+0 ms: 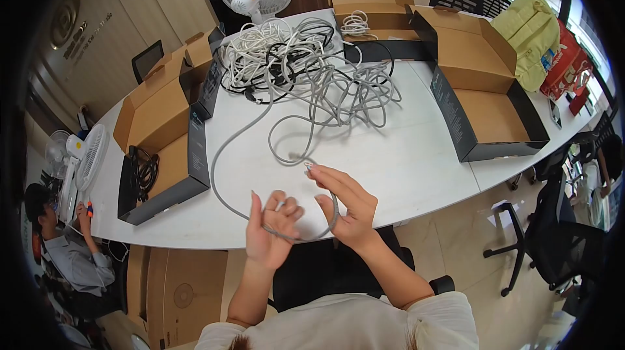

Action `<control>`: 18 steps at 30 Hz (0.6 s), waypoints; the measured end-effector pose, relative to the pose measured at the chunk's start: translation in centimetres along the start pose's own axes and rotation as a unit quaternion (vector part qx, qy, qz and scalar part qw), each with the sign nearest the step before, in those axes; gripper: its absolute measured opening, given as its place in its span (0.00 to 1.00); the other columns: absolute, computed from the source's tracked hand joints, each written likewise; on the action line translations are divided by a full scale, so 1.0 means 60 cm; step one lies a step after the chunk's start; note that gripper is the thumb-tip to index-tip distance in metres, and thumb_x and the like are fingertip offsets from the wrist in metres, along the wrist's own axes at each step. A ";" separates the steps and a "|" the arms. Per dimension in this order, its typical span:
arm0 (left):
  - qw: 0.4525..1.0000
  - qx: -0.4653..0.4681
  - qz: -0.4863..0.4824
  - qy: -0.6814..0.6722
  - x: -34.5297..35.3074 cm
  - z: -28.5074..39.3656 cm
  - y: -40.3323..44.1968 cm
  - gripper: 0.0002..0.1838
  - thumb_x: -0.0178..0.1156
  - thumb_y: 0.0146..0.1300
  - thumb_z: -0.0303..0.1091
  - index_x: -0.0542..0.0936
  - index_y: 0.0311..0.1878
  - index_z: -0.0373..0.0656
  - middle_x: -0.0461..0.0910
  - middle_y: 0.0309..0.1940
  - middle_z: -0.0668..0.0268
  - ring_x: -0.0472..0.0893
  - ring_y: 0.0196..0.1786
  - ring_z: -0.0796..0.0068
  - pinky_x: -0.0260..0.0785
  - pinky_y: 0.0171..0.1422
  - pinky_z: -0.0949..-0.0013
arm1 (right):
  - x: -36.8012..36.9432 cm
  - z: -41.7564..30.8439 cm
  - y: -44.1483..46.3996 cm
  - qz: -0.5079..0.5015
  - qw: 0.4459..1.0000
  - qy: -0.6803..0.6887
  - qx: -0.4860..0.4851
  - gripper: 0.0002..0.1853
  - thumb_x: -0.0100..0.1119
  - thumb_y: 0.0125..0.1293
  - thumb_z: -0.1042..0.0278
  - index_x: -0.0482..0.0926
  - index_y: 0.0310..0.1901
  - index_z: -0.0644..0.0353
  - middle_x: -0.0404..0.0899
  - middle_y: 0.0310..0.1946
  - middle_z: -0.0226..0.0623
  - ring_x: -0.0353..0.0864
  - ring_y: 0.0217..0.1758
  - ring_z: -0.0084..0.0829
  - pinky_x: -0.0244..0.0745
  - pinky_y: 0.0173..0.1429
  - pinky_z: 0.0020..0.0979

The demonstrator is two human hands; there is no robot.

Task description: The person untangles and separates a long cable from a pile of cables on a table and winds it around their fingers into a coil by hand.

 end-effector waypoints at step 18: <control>0.952 0.106 0.040 0.285 0.031 -0.023 -0.001 0.40 0.50 0.65 0.57 0.51 0.72 0.45 0.57 0.68 0.57 0.61 0.68 0.61 0.60 0.67 0.53 | 0.005 0.017 -0.029 0.013 0.981 0.072 0.178 0.17 0.44 0.73 0.63 0.80 0.45 0.65 0.74 0.42 0.39 0.71 0.44 0.25 0.67 0.45 0.24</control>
Point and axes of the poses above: each hand's wrist, its own y-axis towards the middle knuckle, its own x-axis out of the palm, z = x × y, the point moved 3 cm from there along y, towards the middle knuckle
